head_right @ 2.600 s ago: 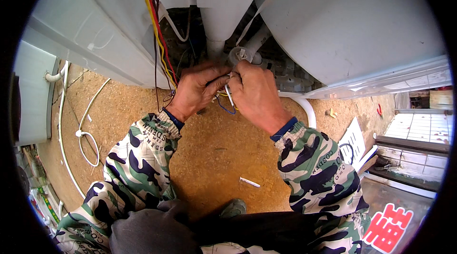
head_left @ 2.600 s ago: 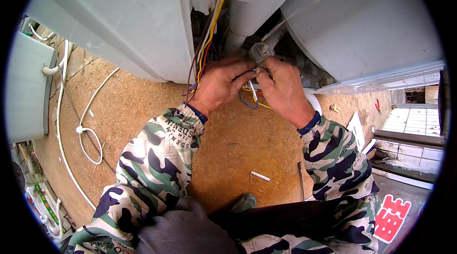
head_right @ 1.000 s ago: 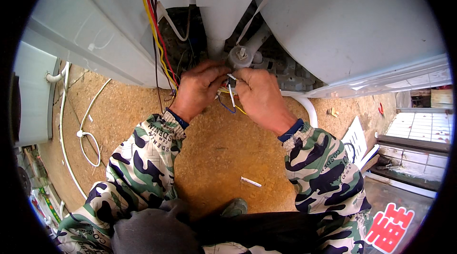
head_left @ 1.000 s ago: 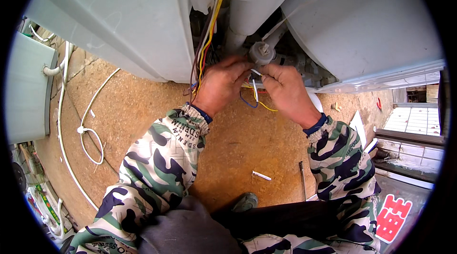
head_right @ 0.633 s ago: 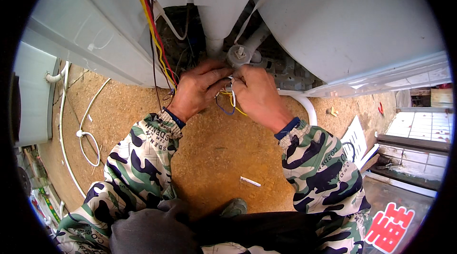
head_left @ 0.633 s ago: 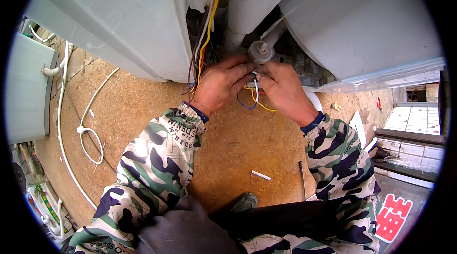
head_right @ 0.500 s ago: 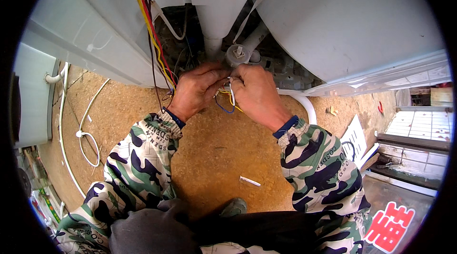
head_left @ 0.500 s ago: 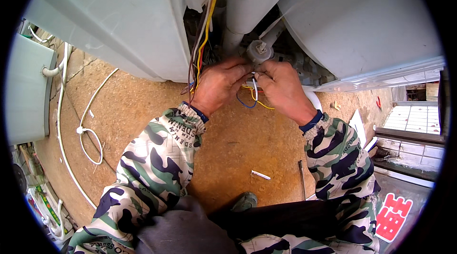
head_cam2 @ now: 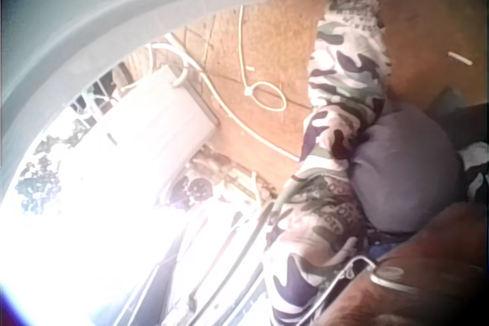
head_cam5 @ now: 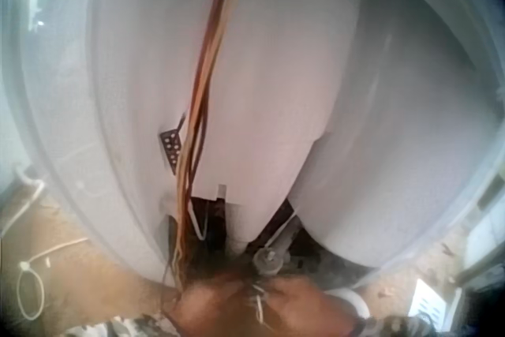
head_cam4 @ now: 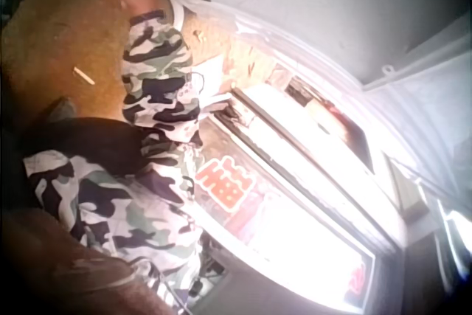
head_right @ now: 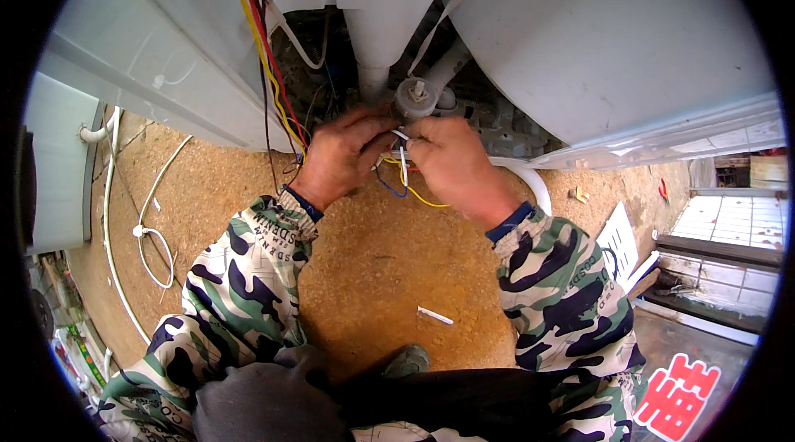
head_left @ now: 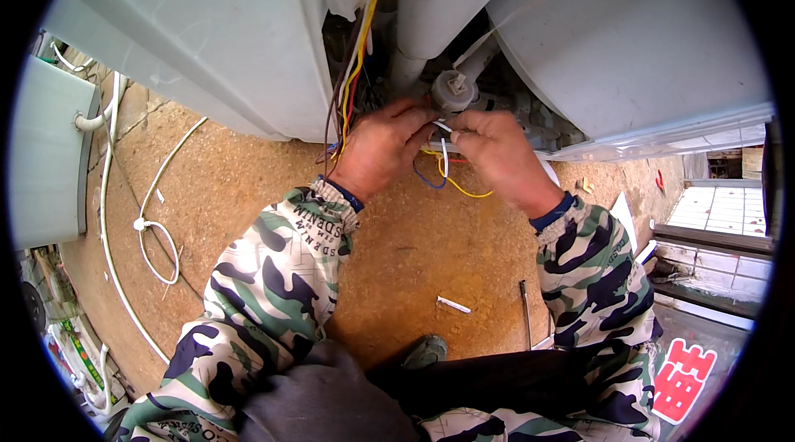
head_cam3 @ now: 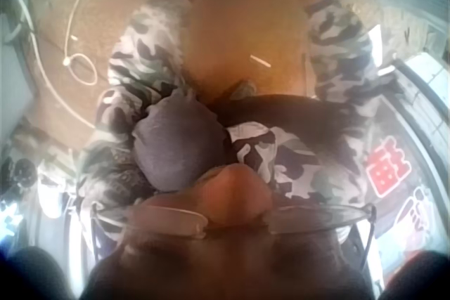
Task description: The person uses a T-handle wrench to loosen screws on the back panel of a white appliance. They then remove the panel to access the internal wiring and components. The person manipulates several colored wires and connectors inside the machine before reattaching the back panel.
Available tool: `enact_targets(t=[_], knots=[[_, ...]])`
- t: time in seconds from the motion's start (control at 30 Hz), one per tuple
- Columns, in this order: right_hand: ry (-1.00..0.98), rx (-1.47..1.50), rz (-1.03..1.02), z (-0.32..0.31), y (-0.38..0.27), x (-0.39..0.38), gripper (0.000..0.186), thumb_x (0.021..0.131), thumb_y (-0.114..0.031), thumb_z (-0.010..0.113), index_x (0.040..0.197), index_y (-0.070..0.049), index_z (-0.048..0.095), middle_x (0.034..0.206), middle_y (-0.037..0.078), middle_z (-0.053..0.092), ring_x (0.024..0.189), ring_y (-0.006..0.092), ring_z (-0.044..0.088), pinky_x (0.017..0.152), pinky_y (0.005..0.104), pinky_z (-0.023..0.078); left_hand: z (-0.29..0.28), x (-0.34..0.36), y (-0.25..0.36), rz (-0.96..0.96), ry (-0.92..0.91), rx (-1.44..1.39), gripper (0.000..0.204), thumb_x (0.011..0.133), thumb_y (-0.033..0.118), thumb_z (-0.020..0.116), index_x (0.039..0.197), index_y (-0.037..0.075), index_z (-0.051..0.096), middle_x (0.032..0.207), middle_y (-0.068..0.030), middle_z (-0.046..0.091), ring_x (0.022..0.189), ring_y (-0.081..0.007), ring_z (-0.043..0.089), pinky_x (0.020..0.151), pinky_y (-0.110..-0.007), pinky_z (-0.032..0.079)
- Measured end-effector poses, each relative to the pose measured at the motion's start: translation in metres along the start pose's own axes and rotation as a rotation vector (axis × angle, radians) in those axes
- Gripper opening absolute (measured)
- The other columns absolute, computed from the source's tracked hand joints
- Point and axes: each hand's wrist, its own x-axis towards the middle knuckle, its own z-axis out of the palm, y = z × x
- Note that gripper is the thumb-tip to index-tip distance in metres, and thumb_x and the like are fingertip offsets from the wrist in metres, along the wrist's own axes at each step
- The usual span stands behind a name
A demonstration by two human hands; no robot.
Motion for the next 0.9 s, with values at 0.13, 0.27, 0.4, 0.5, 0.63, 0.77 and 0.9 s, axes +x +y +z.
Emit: enact_targets(t=[0.13, 0.27, 0.4, 0.5, 0.63, 0.77, 0.9], knots=[[0.048, -0.194, -0.048, -0.005, 0.000, -0.001, 0.023, 0.089, -0.012, 0.060, 0.099, 0.007, 0.069, 0.086, 0.028, 0.068, 0.080, 0.0377, 0.069, 0.073, 0.0422, 0.053, -0.003, 0.002, 0.001, 0.001, 0.014, -0.027, 0.022, 0.086, 0.004, 0.074, 0.108, 0.003, 0.074, 0.105, -0.0152, 0.071, 0.094, -0.0333, 0.072, 0.081, -0.037, 0.058], [0.118, -0.414, -0.139, -0.003, -0.008, -0.005, 0.020, 0.089, -0.013, 0.060, 0.092, 0.007, 0.066, 0.087, 0.029, 0.067, 0.084, 0.0473, 0.067, 0.074, 0.0479, 0.053, 0.000, 0.001, -0.001, -0.036, 0.044, -0.028, 0.019, 0.085, 0.003, 0.074, 0.104, 0.002, 0.074, 0.104, -0.0148, 0.071, 0.093, -0.0329, 0.071, 0.080, -0.037, 0.058], [0.157, -0.532, -0.193, 0.003, -0.017, -0.006, 0.018, 0.090, -0.013, 0.059, 0.088, 0.005, 0.062, 0.088, 0.029, 0.066, 0.086, 0.0491, 0.064, 0.074, 0.0521, 0.051, 0.000, 0.003, 0.001, -0.139, 0.037, 0.036, 0.015, 0.084, 0.002, 0.073, 0.099, 0.002, 0.074, 0.101, -0.0137, 0.071, 0.091, -0.0322, 0.071, 0.078, -0.037, 0.057], [0.181, -0.574, -0.161, 0.005, -0.019, -0.007, 0.016, 0.090, -0.013, 0.060, 0.088, 0.003, 0.062, 0.087, 0.028, 0.065, 0.085, 0.0494, 0.063, 0.072, 0.0531, 0.050, 0.004, 0.004, 0.002, -0.135, 0.070, 0.039, 0.014, 0.084, 0.002, 0.073, 0.098, 0.002, 0.073, 0.100, -0.0134, 0.070, 0.090, -0.0322, 0.071, 0.077, -0.037, 0.057], [0.205, -0.529, -0.201, 0.003, -0.013, -0.007, 0.014, 0.090, -0.012, 0.063, 0.089, 0.002, 0.063, 0.087, 0.027, 0.065, 0.085, 0.0493, 0.063, 0.072, 0.0520, 0.050, 0.003, 0.003, 0.001, -0.120, 0.100, 0.044, 0.016, 0.084, 0.002, 0.074, 0.100, 0.002, 0.073, 0.100, -0.0133, 0.070, 0.091, -0.0321, 0.071, 0.078, -0.037, 0.057], [0.211, -0.502, -0.182, 0.003, -0.012, -0.009, 0.013, 0.089, -0.011, 0.066, 0.091, 0.002, 0.065, 0.088, 0.026, 0.066, 0.086, 0.0486, 0.064, 0.071, 0.0500, 0.051, 0.002, 0.003, -0.003, -0.111, 0.070, 0.021, 0.018, 0.083, 0.000, 0.074, 0.102, 0.001, 0.073, 0.100, -0.0131, 0.070, 0.091, -0.0316, 0.071, 0.078, -0.036, 0.057], [0.235, -0.474, -0.237, 0.002, -0.008, -0.008, 0.013, 0.089, -0.011, 0.066, 0.091, 0.002, 0.065, 0.087, 0.025, 0.066, 0.085, 0.0483, 0.064, 0.070, 0.0495, 0.051, 0.000, 0.005, -0.001, -0.082, 0.054, -0.019, 0.018, 0.083, 0.000, 0.074, 0.101, 0.001, 0.073, 0.099, -0.0132, 0.070, 0.089, -0.0313, 0.071, 0.077, -0.035, 0.056]])
